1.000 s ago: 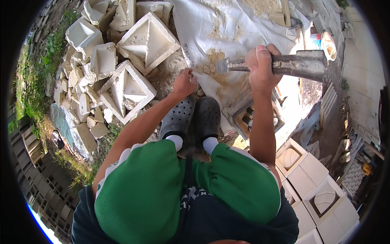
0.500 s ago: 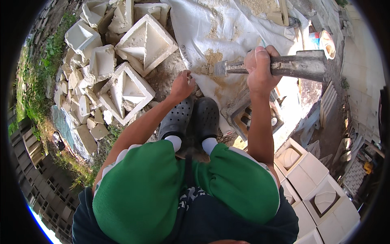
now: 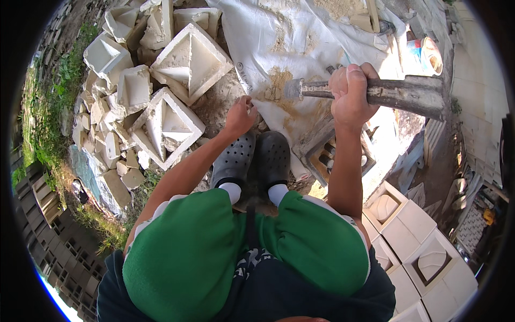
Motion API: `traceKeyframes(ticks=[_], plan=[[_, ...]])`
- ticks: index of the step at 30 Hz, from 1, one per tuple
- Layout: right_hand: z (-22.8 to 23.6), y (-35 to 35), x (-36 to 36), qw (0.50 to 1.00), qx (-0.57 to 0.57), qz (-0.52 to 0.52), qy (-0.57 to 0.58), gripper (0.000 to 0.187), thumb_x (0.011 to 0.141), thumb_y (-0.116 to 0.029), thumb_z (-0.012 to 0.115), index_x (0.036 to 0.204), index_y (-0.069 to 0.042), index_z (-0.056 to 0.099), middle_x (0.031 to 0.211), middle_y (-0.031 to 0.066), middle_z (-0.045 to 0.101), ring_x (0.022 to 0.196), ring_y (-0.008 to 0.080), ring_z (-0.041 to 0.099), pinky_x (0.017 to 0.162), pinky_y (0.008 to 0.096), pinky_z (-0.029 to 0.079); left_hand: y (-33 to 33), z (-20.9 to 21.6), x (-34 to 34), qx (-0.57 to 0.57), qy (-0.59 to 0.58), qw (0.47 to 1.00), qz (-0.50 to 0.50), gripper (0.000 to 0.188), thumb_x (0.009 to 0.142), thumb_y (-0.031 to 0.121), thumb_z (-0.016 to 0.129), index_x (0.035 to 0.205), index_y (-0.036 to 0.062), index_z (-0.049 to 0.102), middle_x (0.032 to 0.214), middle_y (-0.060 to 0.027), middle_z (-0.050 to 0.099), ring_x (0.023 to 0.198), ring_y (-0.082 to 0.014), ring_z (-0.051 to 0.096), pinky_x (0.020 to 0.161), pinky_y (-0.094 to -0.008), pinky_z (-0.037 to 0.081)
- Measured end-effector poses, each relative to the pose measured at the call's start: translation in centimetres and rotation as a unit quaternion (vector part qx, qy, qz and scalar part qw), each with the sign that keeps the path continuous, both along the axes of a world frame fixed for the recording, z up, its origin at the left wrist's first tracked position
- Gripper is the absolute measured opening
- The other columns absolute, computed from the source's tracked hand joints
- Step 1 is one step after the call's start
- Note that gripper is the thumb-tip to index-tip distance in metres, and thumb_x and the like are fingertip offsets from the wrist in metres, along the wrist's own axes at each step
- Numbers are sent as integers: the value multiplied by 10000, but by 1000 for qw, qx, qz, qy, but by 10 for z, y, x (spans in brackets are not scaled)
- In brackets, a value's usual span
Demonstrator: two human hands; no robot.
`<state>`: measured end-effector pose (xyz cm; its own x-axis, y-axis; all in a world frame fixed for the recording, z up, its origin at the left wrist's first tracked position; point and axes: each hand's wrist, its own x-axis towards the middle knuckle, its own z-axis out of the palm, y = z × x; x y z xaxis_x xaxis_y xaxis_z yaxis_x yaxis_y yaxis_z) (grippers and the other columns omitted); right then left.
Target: The person uses a chisel and hammer to chip away pieces from a stone block on a workspace and uses a small scraper to clear away debris from a wooden tray.
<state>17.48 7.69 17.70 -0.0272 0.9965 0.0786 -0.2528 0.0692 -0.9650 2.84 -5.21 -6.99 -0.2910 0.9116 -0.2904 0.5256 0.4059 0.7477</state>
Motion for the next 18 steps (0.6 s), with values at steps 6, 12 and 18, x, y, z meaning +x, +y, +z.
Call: traceKeyframes(ticks=[6,12,18], plan=[[-87,2,-6,999,27,-28,-29,305,824,-10,567,598,-87,378,548,-57,372,481,26,322,431,220,267,2,-1,1,12,7,1000,6,394,840,227,613,1143,-15,539,1007,-168,628,867,-273,637,764,-388,501],[-83,16,-10,1000,-15,16,-10,310,825,-5,540,595,-92,352,535,-43,375,459,43,337,424,231,270,4,-8,-1,-15,-4,1000,12,345,835,229,621,1082,-4,562,963,-151,650,836,-264,645,744,-388,502],[-22,10,0,997,24,57,38,315,844,-21,560,588,-78,386,544,-65,372,487,22,326,435,220,269,13,-11,-7,-46,-41,998,15,331,787,236,669,1026,22,588,907,-135,659,814,-253,647,731,-377,502]])
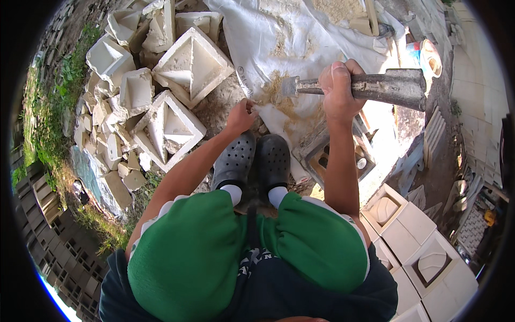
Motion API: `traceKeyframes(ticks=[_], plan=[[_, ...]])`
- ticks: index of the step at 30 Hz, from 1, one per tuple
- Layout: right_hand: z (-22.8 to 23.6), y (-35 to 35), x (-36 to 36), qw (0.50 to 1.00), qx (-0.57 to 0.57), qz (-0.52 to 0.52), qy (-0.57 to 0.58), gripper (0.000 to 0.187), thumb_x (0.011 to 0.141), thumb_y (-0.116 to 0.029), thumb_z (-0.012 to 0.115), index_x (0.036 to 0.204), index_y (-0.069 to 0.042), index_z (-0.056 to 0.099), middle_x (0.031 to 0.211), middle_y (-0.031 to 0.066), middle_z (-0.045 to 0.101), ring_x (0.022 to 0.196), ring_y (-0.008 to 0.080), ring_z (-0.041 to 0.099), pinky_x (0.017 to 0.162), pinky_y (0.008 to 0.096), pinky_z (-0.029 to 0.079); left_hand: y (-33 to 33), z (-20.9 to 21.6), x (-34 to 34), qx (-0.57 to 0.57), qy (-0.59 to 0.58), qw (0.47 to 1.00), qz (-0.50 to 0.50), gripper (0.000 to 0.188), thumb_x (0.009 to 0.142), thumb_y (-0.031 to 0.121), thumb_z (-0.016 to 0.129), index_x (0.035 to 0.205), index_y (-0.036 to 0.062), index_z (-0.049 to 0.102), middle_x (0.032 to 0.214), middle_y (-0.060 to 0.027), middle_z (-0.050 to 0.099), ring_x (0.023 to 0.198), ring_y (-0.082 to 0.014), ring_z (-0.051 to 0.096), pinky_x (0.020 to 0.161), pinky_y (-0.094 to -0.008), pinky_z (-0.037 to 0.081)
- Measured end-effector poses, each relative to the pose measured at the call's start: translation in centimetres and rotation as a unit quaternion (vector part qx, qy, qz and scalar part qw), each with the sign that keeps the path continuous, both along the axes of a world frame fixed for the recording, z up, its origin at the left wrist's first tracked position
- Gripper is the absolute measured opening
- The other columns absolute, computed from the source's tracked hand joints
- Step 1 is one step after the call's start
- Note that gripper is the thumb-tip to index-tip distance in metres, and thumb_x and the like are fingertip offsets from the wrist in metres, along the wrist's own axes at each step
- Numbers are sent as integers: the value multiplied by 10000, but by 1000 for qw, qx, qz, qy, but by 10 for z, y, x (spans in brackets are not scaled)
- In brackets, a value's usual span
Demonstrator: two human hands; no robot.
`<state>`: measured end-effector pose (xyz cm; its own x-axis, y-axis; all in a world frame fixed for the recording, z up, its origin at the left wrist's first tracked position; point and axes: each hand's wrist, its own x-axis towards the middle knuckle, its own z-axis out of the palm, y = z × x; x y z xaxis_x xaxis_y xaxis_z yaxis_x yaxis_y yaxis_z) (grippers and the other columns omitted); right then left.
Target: The person uses a chisel and hammer to chip away pieces from a stone block on a workspace and uses a small scraper to clear away debris from a wooden tray.
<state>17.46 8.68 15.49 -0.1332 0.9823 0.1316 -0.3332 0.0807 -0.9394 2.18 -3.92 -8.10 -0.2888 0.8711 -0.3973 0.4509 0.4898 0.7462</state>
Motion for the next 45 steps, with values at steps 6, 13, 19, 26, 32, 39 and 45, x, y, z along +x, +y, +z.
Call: traceKeyframes(ticks=[6,13,19,26,32,39,45], plan=[[-79,-11,-6,991,55,5,-119,315,841,8,554,590,-78,383,557,-65,380,506,9,322,438,215,265,12,5,4,4,32,999,-15,291,751,212,690,960,29,605,866,-120,657,781,-248,643,703,-358,499],[-27,-8,15,995,28,18,-94,306,852,-28,544,596,-69,381,561,-59,392,516,19,313,444,226,264,28,32,19,141,54,987,-50,241,748,158,662,945,27,618,848,-139,640,732,-273,628,670,-365,495],[-73,-23,8,991,10,13,-131,300,856,-28,534,608,-72,372,574,-57,399,556,18,336,481,215,292,51,27,18,137,46,987,-67,274,776,137,644,1030,37,618,929,-134,652,816,-271,649,713,-364,510],[-42,-17,15,998,-18,-10,-66,296,854,-29,532,616,-81,364,562,-58,385,521,20,337,459,216,288,42,-9,14,151,-146,972,-103,325,821,62,585,1145,41,586,1108,-138,633,989,-251,637,831,-336,518],[-20,-17,16,999,40,17,-29,315,869,-34,524,613,-81,345,541,-44,367,502,22,315,446,218,269,35,7,3,164,49,983,-70,292,836,67,573,1126,35,587,1115,-130,611,964,-257,625,817,-358,517],[-67,-12,3,988,61,35,-134,308,857,-14,521,611,-77,348,546,-54,352,508,37,313,456,223,272,29,5,12,60,20,992,107,419,768,137,697,1122,-9,526,993,-146,606,876,-237,619,741,-345,514],[-3,-19,7,997,29,28,-71,306,841,20,541,593,-69,386,553,-78,350,528,11,321,444,204,271,29,-12,5,-22,-81,983,162,528,749,137,735,1155,-65,466,945,-126,616,787,-182,609,672,-306,510]])
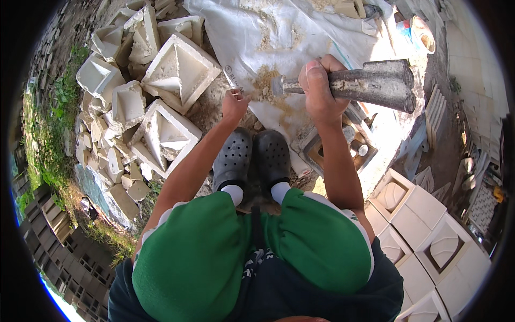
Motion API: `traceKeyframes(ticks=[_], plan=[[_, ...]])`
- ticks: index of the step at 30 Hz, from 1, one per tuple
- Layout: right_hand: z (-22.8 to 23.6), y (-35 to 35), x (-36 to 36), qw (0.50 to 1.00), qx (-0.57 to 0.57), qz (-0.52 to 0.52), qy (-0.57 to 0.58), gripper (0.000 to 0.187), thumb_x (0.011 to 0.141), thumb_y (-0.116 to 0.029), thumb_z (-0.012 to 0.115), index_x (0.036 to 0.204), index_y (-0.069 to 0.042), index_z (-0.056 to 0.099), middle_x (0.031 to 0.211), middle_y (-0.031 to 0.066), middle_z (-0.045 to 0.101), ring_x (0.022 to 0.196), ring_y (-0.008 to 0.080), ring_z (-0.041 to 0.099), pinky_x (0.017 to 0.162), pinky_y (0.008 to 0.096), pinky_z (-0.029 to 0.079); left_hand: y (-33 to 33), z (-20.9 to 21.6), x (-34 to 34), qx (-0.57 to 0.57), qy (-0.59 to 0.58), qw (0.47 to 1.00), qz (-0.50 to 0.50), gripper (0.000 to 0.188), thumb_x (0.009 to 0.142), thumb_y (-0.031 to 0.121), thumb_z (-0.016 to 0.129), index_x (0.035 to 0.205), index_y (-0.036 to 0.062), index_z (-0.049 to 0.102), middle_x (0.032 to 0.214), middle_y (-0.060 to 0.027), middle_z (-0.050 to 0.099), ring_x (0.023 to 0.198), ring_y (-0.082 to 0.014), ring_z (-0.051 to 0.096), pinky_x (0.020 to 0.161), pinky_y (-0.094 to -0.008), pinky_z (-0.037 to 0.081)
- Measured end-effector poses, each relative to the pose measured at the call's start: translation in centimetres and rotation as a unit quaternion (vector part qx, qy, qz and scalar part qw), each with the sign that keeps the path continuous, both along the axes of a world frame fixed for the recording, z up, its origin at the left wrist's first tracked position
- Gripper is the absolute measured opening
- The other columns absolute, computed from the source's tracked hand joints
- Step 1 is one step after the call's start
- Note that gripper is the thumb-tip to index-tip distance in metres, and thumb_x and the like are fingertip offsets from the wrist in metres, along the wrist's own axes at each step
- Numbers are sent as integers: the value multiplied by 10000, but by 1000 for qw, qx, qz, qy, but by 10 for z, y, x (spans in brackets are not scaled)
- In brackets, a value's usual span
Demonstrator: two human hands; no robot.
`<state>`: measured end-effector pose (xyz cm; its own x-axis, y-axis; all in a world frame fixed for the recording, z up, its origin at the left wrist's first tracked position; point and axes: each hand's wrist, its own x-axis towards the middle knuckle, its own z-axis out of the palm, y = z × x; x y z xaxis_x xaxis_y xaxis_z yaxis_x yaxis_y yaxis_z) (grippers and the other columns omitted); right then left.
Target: The person uses a chisel and hammer to chip away pieces from a stone block on a workspace and uses a small scraper to clear away debris from a wooden tray.
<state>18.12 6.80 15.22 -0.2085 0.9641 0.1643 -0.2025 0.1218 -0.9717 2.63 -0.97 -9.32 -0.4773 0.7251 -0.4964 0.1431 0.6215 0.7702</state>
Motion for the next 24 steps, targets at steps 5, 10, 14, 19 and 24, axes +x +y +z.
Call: traceKeyframes(ticks=[5,10,14,19,24], plan=[[-66,4,-15,999,34,-6,-10,301,815,39,565,585,-61,398,550,-71,358,509,12,315,436,217,264,2,-5,9,-19,-67,997,46,549,779,117,710,1193,-86,411,919,-118,608,755,-170,608,626,-285,507],[-40,15,-10,998,-28,-59,-11,316,828,-1,568,571,-73,399,543,-76,356,495,14,313,430,228,255,-9,11,5,-49,-152,983,90,513,804,126,693,1179,-98,424,936,-128,611,747,-164,612,641,-275,523],[-7,8,3,999,13,-34,12,314,836,3,558,582,-73,390,550,-73,361,492,13,302,430,228,247,-11,9,3,-49,-213,971,101,424,835,146,662,1127,-101,480,931,-131,618,764,-161,615,640,-275,532],[-85,8,-8,999,14,-27,-8,313,848,-2,540,599,-77,365,550,-55,361,493,24,318,439,227,261,-11,-1,12,-24,-147,988,31,269,867,184,623,977,-61,599,778,-94,639,654,-143,613,574,-268,502],[-55,10,-19,997,-57,-50,2,316,822,29,550,571,-70,384,548,-69,362,490,8,319,422,214,241,-14,-18,13,-19,-21,1000,-10,260,871,206,609,948,-43,606,706,-76,636,567,-131,593,541,-271,480]])
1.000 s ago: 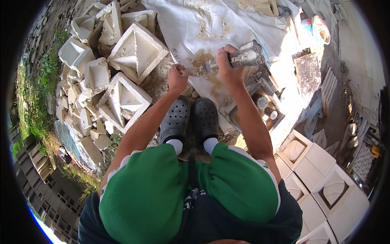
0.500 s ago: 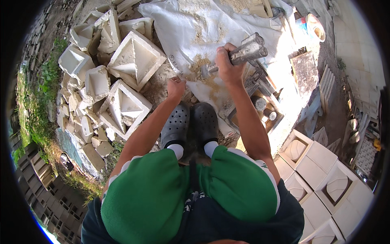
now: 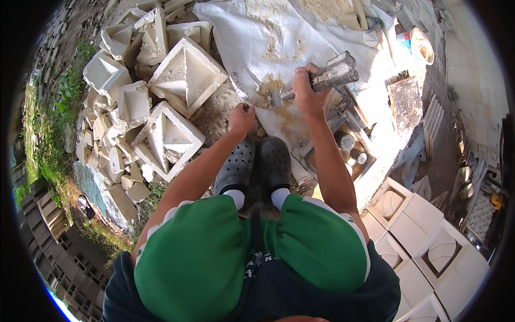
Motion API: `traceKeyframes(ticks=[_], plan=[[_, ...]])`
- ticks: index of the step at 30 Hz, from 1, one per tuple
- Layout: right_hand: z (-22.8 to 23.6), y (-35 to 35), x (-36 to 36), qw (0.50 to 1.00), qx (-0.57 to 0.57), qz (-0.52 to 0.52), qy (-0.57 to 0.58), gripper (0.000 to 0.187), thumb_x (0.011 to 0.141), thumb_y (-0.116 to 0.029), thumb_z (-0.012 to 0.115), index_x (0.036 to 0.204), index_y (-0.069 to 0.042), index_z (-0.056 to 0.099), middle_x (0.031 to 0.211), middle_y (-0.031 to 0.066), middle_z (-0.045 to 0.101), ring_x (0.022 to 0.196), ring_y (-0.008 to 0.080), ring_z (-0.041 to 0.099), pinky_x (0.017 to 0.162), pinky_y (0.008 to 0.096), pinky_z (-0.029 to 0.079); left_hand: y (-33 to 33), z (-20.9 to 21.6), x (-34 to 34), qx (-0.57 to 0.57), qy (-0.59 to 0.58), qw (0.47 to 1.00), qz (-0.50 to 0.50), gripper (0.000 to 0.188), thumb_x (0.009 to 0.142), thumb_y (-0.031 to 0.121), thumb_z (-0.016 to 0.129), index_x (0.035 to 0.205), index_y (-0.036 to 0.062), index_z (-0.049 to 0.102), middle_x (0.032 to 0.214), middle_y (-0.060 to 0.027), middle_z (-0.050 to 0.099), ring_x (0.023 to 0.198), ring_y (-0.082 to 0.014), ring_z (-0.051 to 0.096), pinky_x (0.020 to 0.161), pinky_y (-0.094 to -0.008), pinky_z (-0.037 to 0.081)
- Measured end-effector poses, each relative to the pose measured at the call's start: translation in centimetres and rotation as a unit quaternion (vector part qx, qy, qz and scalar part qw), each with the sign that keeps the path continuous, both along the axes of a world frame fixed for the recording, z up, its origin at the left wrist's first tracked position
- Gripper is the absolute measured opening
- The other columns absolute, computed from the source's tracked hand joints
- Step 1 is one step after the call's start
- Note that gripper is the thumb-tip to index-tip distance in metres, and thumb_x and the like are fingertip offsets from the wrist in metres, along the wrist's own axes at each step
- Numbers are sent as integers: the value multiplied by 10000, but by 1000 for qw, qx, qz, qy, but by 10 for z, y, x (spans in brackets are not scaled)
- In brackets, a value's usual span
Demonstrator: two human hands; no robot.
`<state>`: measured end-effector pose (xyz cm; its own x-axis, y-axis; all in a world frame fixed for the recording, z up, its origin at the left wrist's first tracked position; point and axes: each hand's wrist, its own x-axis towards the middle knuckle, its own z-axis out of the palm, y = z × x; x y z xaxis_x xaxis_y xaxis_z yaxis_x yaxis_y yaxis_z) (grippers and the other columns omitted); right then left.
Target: The person uses a chisel and hammer to chip away pieces from a stone block on a workspace and uses a small scraper to clear away debris from a wooden tray.
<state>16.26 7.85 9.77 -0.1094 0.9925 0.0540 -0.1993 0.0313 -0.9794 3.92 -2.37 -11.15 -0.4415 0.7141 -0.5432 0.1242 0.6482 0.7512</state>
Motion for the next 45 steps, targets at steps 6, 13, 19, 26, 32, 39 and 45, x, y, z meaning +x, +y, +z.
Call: traceKeyframes(ticks=[6,13,19,26,32,39,45], plan=[[31,-14,4,995,85,48,-7,332,849,31,540,587,-77,366,555,-71,360,494,5,313,418,220,250,-2,-1,3,0,15,1000,8,291,811,292,624,876,9,631,800,-154,661,766,-315,639,706,-405,487],[-7,-7,-4,994,64,62,-70,324,862,3,516,611,-86,332,566,-62,340,514,19,298,451,218,256,-4,-1,2,20,60,997,-36,270,862,232,597,925,-31,607,687,-83,635,562,-149,592,551,-300,474],[45,-19,-3,996,77,43,-6,314,849,32,528,599,-73,369,559,-75,341,513,4,310,433,217,248,-3,2,1,30,87,995,-31,270,853,233,601,906,-31,614,694,-103,645,588,-176,611,583,-331,483],[-20,-8,1,996,52,50,-48,309,832,15,565,587,-64,394,565,-67,355,517,18,307,437,232,254,-5,5,2,21,52,998,-22,266,852,232,599,905,-28,614,704,-106,648,599,-184,618,580,-330,477],[36,-13,11,994,93,47,-29,310,864,-31,545,594,-72,397,556,-79,361,507,10,311,436,224,252,-5,12,0,17,37,999,-8,260,840,236,619,846,-25,622,703,-104,642,605,-182,610,598,-323,475],[-7,-7,12,998,19,51,-25,297,852,-28,553,595,-67,409,563,-70,385,521,17,327,452,219,266,0,42,4,-28,74,990,-118,342,808,332,640,819,-8,607,716,-140,626,654,-258,613,636,-381,469],[43,-17,20,996,70,55,-12,300,858,-25,538,595,-66,399,549,-65,383,515,17,320,448,223,266,-5,38,-1,-36,61,991,-116,356,799,348,637,810,-6,599,759,-165,629,750,-303,620,689,-407,459]])
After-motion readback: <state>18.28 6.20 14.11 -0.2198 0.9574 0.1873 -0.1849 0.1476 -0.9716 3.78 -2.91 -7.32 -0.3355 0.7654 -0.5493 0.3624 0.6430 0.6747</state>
